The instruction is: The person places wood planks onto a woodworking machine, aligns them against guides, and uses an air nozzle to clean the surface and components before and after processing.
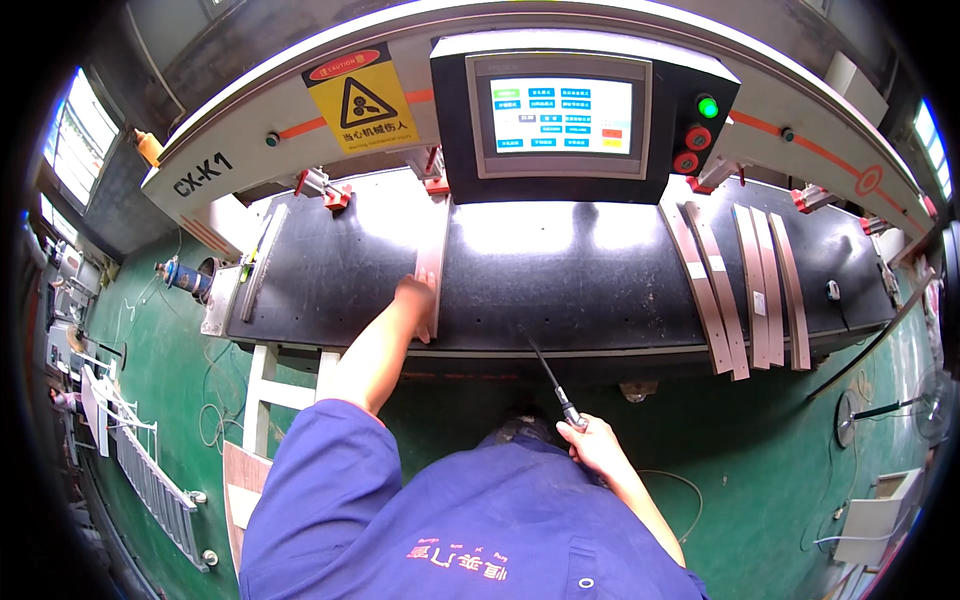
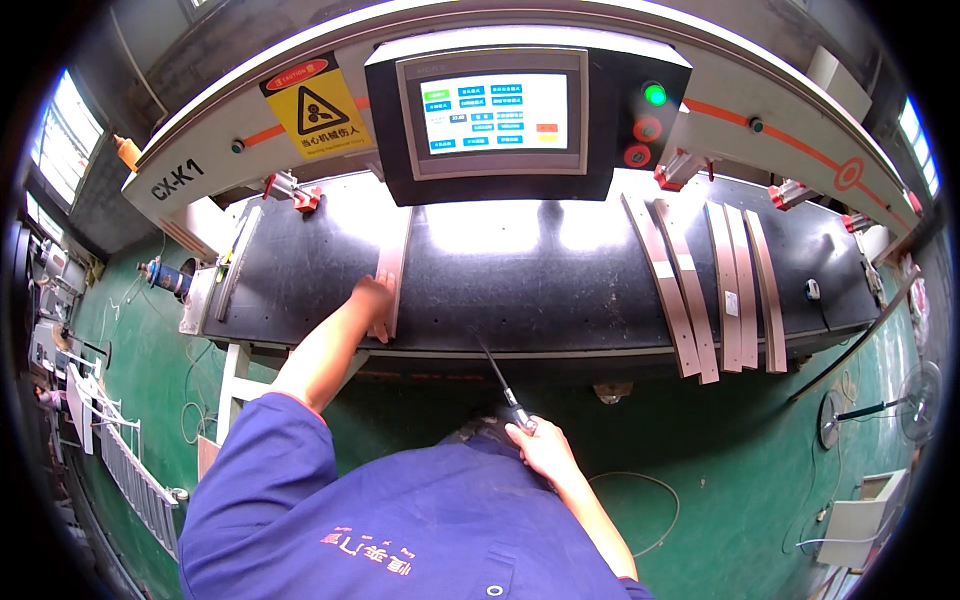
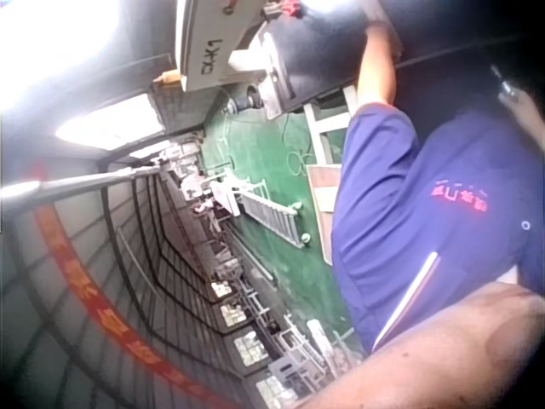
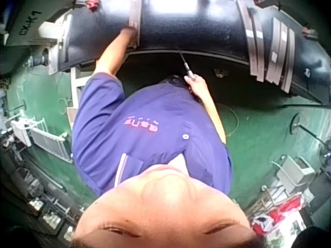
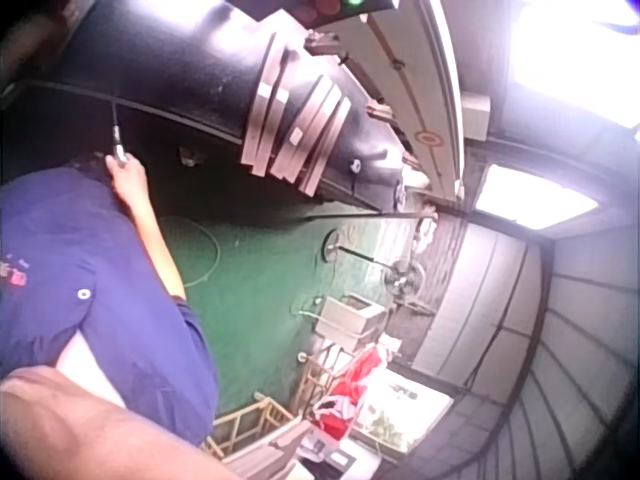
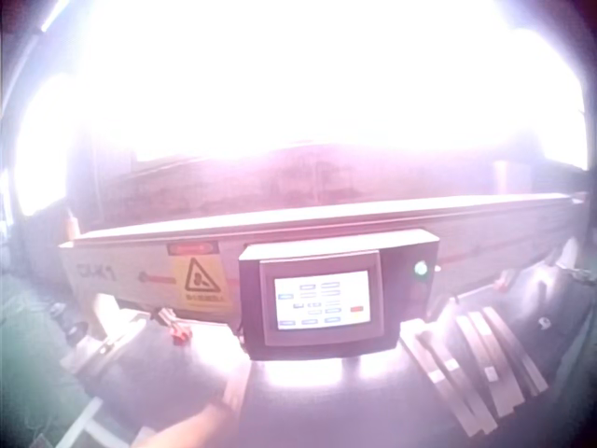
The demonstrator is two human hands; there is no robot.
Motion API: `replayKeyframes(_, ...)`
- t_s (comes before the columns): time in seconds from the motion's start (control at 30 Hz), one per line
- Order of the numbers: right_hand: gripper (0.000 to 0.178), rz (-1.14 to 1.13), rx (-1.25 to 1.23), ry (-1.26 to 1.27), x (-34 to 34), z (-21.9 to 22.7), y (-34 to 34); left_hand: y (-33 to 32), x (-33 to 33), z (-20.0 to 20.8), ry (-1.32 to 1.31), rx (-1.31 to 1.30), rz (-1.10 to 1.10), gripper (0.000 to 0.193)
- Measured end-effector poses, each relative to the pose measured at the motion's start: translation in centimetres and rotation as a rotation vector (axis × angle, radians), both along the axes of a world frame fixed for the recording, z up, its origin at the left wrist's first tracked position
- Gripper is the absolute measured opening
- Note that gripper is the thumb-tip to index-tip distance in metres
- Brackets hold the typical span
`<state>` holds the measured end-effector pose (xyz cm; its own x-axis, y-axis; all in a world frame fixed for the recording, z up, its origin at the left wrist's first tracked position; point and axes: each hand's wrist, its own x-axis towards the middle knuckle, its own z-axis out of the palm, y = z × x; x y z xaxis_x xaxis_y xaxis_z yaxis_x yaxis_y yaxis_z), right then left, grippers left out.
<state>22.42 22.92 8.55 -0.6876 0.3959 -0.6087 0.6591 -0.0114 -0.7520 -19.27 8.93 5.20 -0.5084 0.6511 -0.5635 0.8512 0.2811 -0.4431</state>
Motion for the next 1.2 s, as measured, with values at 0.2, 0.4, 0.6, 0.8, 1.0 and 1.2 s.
replayKeyframes(0.2,0.029,-0.031,-0.025,-0.026,0.2,0.5,0.0,-0.2,-0.2,-0.4,-0.016,0.016,-0.009,0.155)
replayKeyframes(0.4,0.027,-0.11,-0.028,0.002,0.8,-0.2,0.3,-0.1,-0.2,-0.2,-0.042,-0.032,0.037,0.154)
replayKeyframes(0.6,0.029,-0.139,0.006,0.024,0.9,-0.5,0.3,0.5,0.0,0.5,-0.071,0.004,0.13,0.155)
replayKeyframes(0.8,0.028,-0.255,-0.017,0.059,0.3,-0.2,2.1,0.0,1.2,1.8,-0.211,-0.016,0.372,0.157)
replayKeyframes(1.0,0.026,-0.248,-0.072,0.079,-0.4,-0.4,1.2,-1.2,3.5,0.7,-0.446,0.283,0.418,0.154)
replayKeyframes(1.2,0.034,-0.066,0.025,0.036,0.4,-0.7,-0.4,-0.9,10.0,-0.7,-0.381,0.854,0.41,0.065)
